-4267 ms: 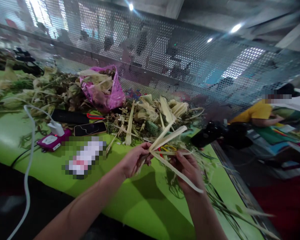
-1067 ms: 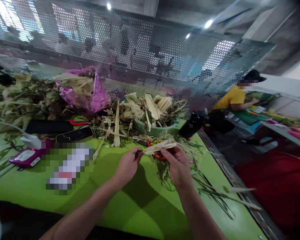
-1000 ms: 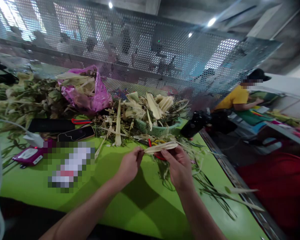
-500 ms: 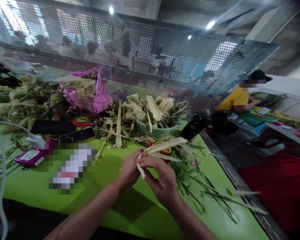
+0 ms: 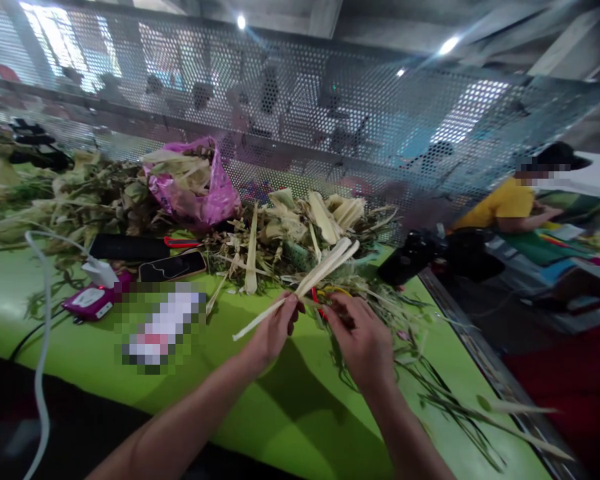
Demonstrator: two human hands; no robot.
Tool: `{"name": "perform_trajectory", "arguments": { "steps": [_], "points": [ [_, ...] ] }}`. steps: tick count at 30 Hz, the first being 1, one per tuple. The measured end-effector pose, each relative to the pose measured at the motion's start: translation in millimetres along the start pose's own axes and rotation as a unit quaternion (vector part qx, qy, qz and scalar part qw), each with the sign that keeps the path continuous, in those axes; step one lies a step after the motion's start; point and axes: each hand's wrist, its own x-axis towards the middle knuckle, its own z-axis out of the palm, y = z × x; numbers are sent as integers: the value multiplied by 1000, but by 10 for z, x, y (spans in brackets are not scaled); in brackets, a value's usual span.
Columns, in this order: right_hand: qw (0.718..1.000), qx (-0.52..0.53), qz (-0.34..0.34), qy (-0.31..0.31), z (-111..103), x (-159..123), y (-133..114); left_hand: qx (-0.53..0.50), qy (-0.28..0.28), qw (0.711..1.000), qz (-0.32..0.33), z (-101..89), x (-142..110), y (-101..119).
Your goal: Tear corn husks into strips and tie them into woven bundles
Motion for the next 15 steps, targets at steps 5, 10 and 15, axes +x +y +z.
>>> {"name": "perform_trajectory", "arguments": {
  "steps": [5, 10, 15],
  "points": [
    [992, 20, -64, -111, 82, -68, -159, -9, 44, 998, 33, -26, -24, 35],
    [978, 12, -110, -176, 132, -72, -220, -6, 40, 999, 23, -31, -43, 63],
    [984, 119, -26, -131, 68, -24, -156, 17, 39, 999, 27, 9, -24, 67]
  ]
}}
